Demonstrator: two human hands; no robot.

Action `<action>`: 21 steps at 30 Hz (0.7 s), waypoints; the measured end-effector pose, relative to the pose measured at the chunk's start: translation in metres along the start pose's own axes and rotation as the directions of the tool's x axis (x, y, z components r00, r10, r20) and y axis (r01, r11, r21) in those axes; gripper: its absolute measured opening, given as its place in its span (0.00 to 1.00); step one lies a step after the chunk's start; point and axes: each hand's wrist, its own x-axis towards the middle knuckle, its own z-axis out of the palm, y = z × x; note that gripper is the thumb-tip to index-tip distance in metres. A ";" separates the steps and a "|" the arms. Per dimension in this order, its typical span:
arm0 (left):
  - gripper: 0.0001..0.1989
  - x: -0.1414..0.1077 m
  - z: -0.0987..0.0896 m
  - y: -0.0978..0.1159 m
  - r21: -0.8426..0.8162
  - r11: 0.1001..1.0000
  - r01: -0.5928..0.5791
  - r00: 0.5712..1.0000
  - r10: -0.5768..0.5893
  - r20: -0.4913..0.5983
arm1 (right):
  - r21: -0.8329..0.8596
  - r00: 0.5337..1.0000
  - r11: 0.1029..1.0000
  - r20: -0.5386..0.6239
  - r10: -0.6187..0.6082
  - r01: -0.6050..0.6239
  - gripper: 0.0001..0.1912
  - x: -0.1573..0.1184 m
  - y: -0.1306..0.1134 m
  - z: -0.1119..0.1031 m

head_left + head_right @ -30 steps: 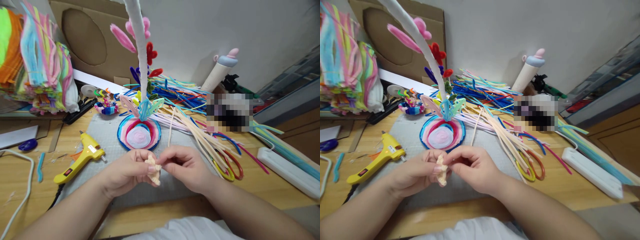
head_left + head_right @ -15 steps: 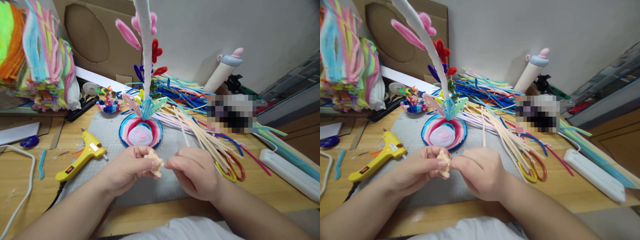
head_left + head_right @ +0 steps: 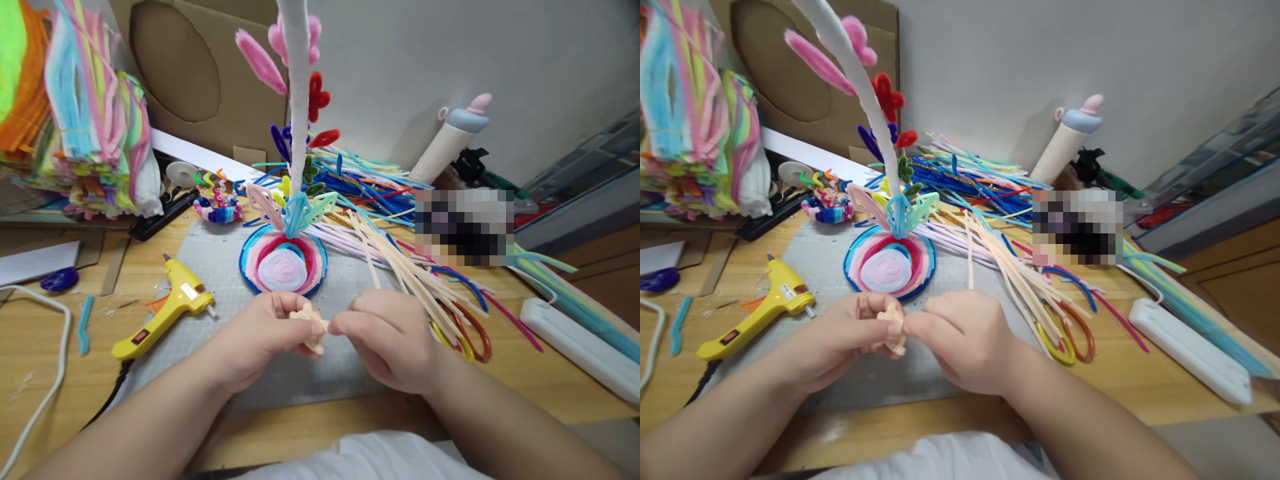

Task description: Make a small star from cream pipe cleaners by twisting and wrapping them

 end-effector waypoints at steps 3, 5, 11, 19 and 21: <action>0.06 0.000 0.000 0.000 0.134 0.991 -0.028 0.999 0.033 -0.037 | 0.232 0.982 0.955 0.086 0.170 -0.185 0.09 0.005 -0.001 0.000; 0.06 0.000 -0.001 0.000 0.189 0.982 -0.018 0.998 0.029 -0.051 | 0.375 0.933 0.856 0.186 0.307 -0.356 0.09 0.007 -0.002 0.001; 0.05 0.000 -0.005 -0.002 0.144 0.988 -0.058 0.998 0.056 0.019 | 0.646 0.730 0.391 0.409 0.548 -0.655 0.04 0.010 -0.003 0.008; 0.05 0.006 0.000 -0.006 -0.188 0.976 -0.114 0.992 0.122 0.032 | 0.733 0.720 0.398 0.176 0.671 -0.551 0.05 0.012 -0.008 0.021; 0.04 0.007 0.001 -0.008 -0.209 0.966 -0.151 0.988 0.154 -0.001 | 0.733 0.685 0.362 0.190 0.703 -0.576 0.02 0.012 -0.011 0.024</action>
